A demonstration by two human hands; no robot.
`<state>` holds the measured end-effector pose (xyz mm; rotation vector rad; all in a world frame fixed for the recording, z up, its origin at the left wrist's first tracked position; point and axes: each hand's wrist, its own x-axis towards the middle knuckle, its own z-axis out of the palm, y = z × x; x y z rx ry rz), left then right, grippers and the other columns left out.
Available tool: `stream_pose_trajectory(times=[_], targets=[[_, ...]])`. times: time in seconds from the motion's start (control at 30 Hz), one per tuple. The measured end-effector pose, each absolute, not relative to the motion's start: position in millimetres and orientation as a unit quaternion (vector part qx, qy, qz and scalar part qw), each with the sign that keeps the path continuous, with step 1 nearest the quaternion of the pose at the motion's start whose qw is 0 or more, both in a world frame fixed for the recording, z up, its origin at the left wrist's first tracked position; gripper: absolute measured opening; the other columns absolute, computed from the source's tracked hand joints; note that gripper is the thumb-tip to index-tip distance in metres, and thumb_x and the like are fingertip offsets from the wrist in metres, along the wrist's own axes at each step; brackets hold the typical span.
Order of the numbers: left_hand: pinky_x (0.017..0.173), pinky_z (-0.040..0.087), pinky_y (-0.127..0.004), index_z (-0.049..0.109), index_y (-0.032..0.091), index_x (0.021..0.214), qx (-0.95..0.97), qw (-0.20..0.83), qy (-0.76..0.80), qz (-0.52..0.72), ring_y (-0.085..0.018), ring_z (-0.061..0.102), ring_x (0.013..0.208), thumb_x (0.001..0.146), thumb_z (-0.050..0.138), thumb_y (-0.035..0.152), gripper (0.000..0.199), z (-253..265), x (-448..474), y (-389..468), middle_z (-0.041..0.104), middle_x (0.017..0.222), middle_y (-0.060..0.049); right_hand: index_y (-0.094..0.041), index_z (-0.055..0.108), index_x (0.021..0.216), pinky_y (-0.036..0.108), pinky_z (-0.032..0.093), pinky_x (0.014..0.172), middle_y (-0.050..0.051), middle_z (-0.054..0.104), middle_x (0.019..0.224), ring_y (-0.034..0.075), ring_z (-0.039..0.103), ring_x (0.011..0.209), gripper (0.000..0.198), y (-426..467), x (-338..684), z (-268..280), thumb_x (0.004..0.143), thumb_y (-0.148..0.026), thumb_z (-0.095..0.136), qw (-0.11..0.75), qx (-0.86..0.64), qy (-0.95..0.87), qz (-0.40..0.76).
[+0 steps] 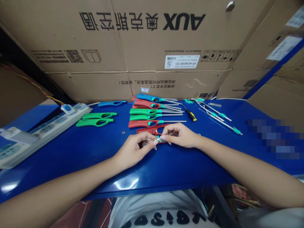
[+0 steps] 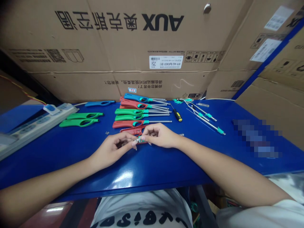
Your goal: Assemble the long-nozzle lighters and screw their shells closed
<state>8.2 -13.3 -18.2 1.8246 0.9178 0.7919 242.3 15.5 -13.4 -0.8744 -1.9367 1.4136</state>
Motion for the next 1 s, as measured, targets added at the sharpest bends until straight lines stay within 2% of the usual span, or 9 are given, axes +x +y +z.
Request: stream_pose_trajectory(times=[0.23,0.4,0.57,0.77,1.0], targets=[[0.074,0.053,-0.025,0.071,0.016,0.102,0.744,0.454,0.376,0.314,-0.017,0.071,0.079,0.094,0.063,0.036,0.023,-18.5,8.2,-13.6,0.077,0.086,-0.005,-0.014,0.063,0.081,0.022,0.042,0.055,-0.002,0.06,0.062,0.009,0.052,0.055,0.034,9.4,240.9,-12.2,0.089,-0.048,0.066,0.275,-0.344,-0.75,0.493],[0.067,0.05,-0.023,0.072,0.017,0.101,0.759,0.425,0.384,0.309,-0.016,0.07,0.074,0.094,0.063,0.036,0.022,-18.5,8.7,-15.5,0.076,0.084,-0.003,-0.013,0.064,0.082,0.022,0.042,0.056,-0.001,0.061,0.062,0.01,0.054,0.055,0.03,8.9,241.5,-12.9,0.091,-0.042,0.064,0.271,-0.337,-0.762,0.483],[0.069,0.051,-0.022,0.072,0.017,0.102,0.761,0.429,0.377,0.308,-0.015,0.07,0.076,0.094,0.064,0.035,0.021,-18.1,7.5,-15.5,0.076,0.085,-0.003,-0.014,0.064,0.081,0.022,0.042,0.056,-0.001,0.061,0.062,0.009,0.053,0.056,0.032,8.8,241.1,-12.5,0.091,-0.044,0.064,0.268,-0.337,-0.767,0.476],[0.071,0.053,-0.024,0.071,0.015,0.103,0.75,0.446,0.372,0.317,-0.017,0.07,0.077,0.093,0.065,0.035,0.023,-17.6,6.3,-12.7,0.076,0.086,-0.005,-0.015,0.061,0.079,0.022,0.044,0.056,-0.002,0.059,0.063,0.009,0.053,0.056,0.039,11.2,239.8,-9.8,0.087,-0.052,0.067,0.29,-0.327,-0.749,0.499],[0.071,0.052,-0.024,0.071,0.016,0.102,0.751,0.443,0.369,0.323,-0.016,0.069,0.077,0.092,0.067,0.032,0.019,-14.7,5.6,-13.1,0.075,0.086,-0.004,-0.014,0.064,0.079,0.021,0.043,0.053,-0.001,0.062,0.064,0.008,0.055,0.055,0.041,15.4,240.4,-12.1,0.079,-0.053,0.076,0.308,-0.332,-0.71,0.539]])
